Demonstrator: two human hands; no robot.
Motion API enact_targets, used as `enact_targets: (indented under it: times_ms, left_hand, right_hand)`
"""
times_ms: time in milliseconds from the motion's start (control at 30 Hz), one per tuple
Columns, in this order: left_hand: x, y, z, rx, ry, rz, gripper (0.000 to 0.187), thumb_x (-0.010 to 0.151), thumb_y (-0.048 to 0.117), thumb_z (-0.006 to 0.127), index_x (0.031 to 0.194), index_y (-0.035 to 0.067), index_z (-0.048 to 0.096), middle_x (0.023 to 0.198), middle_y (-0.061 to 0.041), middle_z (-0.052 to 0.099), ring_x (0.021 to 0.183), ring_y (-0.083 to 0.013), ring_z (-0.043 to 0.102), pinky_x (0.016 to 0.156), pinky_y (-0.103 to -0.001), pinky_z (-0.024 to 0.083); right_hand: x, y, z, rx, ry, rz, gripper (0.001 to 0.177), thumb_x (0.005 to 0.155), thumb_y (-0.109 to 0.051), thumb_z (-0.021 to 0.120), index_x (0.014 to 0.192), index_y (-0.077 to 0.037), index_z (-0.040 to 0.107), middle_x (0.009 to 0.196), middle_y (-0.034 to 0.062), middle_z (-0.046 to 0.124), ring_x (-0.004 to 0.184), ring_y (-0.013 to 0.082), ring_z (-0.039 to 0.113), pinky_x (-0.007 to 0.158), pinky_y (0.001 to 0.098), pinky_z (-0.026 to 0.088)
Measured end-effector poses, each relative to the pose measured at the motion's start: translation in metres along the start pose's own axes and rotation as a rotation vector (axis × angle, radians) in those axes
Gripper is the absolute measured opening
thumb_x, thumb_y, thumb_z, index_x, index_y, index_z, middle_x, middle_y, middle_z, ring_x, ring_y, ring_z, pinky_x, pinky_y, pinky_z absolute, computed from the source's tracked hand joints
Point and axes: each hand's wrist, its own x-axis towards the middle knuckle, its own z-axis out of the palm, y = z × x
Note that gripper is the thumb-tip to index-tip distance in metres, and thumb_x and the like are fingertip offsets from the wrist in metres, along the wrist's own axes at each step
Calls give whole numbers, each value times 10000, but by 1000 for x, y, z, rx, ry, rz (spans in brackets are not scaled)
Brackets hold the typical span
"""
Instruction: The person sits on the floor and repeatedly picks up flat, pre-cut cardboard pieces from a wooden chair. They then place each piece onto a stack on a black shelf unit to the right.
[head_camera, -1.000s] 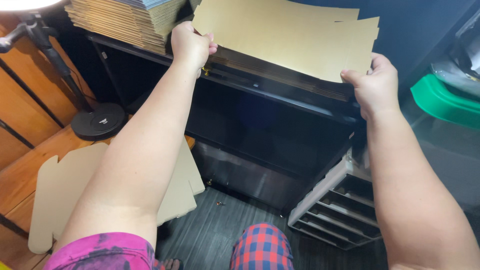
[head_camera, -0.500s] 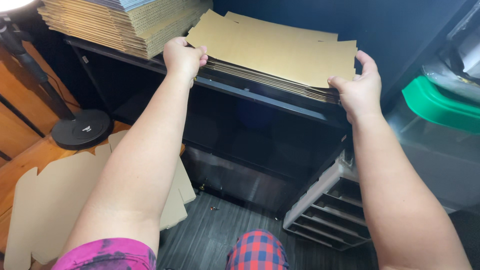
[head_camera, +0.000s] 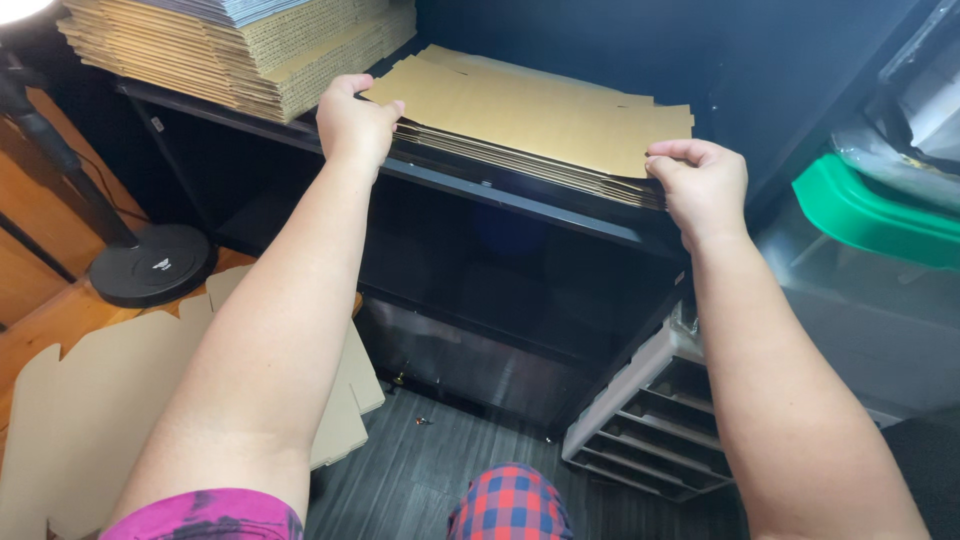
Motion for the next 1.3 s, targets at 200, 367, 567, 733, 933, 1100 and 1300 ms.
enact_targets:
  times_ms: [200,367,567,733,933,1100,1300]
  left_hand:
    - [3,-8,1,115,1,56,287,894,257,790,1177,240,745,1116,60,770,1062,-150,725,911,-338,580]
    - [1,-7,-1,111,-5,16,176,893,273,785,1068,257,780,1136,57,781,1069,-133,731,914,-317,584]
    - [-1,-7,0,113,-8,9,119,902,272,775,1020,260,791,1107,65,781,1038,-134,731,904,-315,585]
    - [5,-12,2,126,11,8,122,896,285,785,1014,260,800,1107,54,785,1047,-145,733,925,-318,583]
    - [8,-16,3,147,19,43,113,878,304,796,986,273,806,1099,54,785,1043,-147,729,912,-325,573]
    - [-1,-10,1,153,2,10,69,919,268,766,980,268,796,1122,60,775,1058,-149,723,896,-330,596]
    - [12,-25,8,307,100,86,293,927,232,604,874,412,830,1223,-36,573,1180,-305,475,985,-335,493]
  right_hand:
    - [-3,1,0,-63,-9,-4,187,812,-180,715,968,-192,817,796,-63,720,648,28,584,593,216,495]
    - [-6,2,0,-121,-12,-13,164,819,-207,728,959,-219,812,761,-79,688,609,37,533,587,226,449]
    - [-7,3,-1,-175,-4,-51,170,805,-243,738,960,-233,806,797,-82,707,644,54,593,658,234,487]
    - [1,17,0,-314,38,-160,200,792,-334,747,972,-280,816,1072,-11,742,1009,155,669,901,317,493]
    - [8,26,3,-457,52,-178,296,769,-403,747,1044,-312,808,1086,68,707,1017,270,638,910,402,470]
    - [1,23,3,-411,78,-179,268,747,-352,742,1006,-285,767,1035,43,589,1055,159,597,953,327,470]
    - [-2,15,0,-392,80,-129,358,730,-349,724,1072,-244,725,1185,76,501,1033,203,599,945,304,463]
